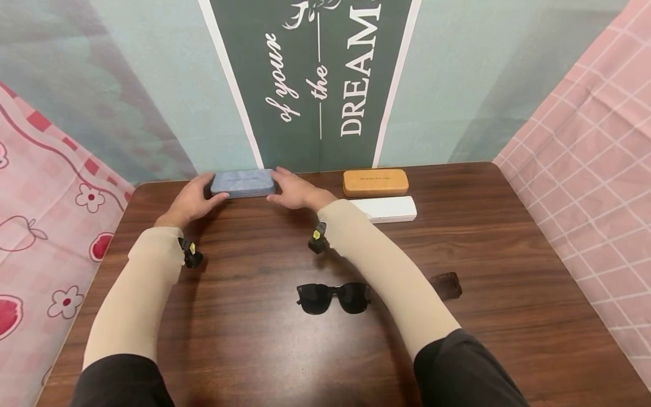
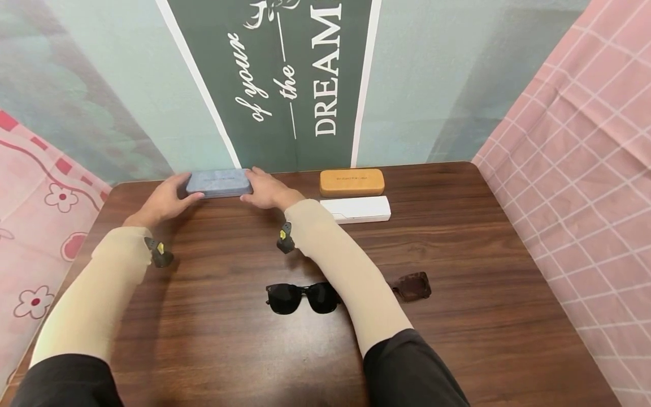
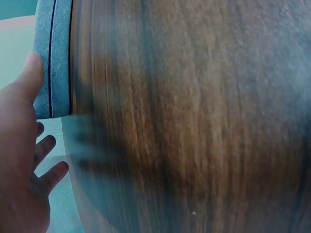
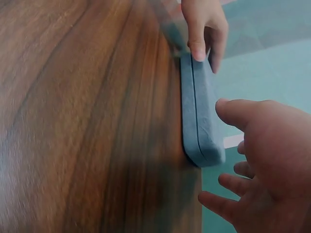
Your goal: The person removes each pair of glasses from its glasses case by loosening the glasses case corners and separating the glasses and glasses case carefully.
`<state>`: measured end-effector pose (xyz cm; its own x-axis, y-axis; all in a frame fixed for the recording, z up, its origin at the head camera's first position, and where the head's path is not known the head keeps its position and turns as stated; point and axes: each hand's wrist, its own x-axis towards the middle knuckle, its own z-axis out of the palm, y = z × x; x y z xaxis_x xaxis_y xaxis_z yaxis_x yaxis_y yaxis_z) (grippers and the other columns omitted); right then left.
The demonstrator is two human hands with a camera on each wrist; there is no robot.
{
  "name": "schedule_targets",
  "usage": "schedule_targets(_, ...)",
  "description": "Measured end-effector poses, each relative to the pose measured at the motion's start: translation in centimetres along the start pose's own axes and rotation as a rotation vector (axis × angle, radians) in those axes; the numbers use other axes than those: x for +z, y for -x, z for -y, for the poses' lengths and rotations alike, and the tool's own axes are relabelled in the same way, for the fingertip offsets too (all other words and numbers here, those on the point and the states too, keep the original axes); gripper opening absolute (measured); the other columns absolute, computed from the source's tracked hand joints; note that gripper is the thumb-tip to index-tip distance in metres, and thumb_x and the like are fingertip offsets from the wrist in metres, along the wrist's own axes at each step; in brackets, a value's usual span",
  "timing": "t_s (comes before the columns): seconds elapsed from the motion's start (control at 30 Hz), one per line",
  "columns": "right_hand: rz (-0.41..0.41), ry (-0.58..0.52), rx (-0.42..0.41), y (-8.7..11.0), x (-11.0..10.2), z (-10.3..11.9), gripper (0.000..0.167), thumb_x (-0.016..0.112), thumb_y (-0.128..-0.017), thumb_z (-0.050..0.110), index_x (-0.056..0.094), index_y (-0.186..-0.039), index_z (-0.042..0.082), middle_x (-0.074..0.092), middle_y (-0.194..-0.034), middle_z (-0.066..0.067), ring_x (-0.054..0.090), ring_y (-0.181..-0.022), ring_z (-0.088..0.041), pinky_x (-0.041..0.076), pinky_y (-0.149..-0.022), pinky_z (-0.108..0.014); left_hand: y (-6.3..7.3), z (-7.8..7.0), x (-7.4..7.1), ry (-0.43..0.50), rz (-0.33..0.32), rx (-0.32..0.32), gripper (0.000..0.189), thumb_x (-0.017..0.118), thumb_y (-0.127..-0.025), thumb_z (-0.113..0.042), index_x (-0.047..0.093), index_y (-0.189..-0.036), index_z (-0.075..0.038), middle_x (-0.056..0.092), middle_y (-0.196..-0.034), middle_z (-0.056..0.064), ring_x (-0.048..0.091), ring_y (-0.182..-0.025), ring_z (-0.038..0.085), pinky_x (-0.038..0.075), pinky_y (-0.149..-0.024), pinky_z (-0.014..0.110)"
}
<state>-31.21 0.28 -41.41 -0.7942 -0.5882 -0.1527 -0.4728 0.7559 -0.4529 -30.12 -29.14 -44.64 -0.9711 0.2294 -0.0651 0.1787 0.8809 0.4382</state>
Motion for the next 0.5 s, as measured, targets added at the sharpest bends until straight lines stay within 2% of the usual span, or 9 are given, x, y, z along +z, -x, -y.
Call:
schedule_targets(0.33, 0.048, -0.019, -0.007, -0.7, 1.6, 0.3, 0.08, 0.055, -0.105, 0.036, 0.011, -0.163, 0.003, 0.006, -0.17, -0.013, 0.007, -0.157, -0.022, 0.01, -0.124, -0.028, -0.1, -0.7, -0.3, 0.001, 0.001, -0.029, 0.076, 0.059, -0.104, -0.036, 0.025, -0.157, 0.007, 0.026, -0.159, 0.033, 0.023, -0.147, 0.049, 0.02, -0.118, 0.059)
schedule_targets(0.5, 0.048, -0.002, -0.008, -0.6, 1.7, 0.3, 0.077, 0.055, -0.105, 0.036, 0.015, -0.162, 0.004, 0.007, -0.17, -0.012, 0.009, -0.156, -0.021, 0.013, -0.123, -0.028, -0.3, -0.5, -0.2, 0.013, 0.0, -0.037, 0.075, 0.06, -0.104, -0.033, 0.025, -0.157, 0.007, 0.026, -0.159, 0.033, 0.023, -0.147, 0.048, 0.02, -0.119, 0.058)
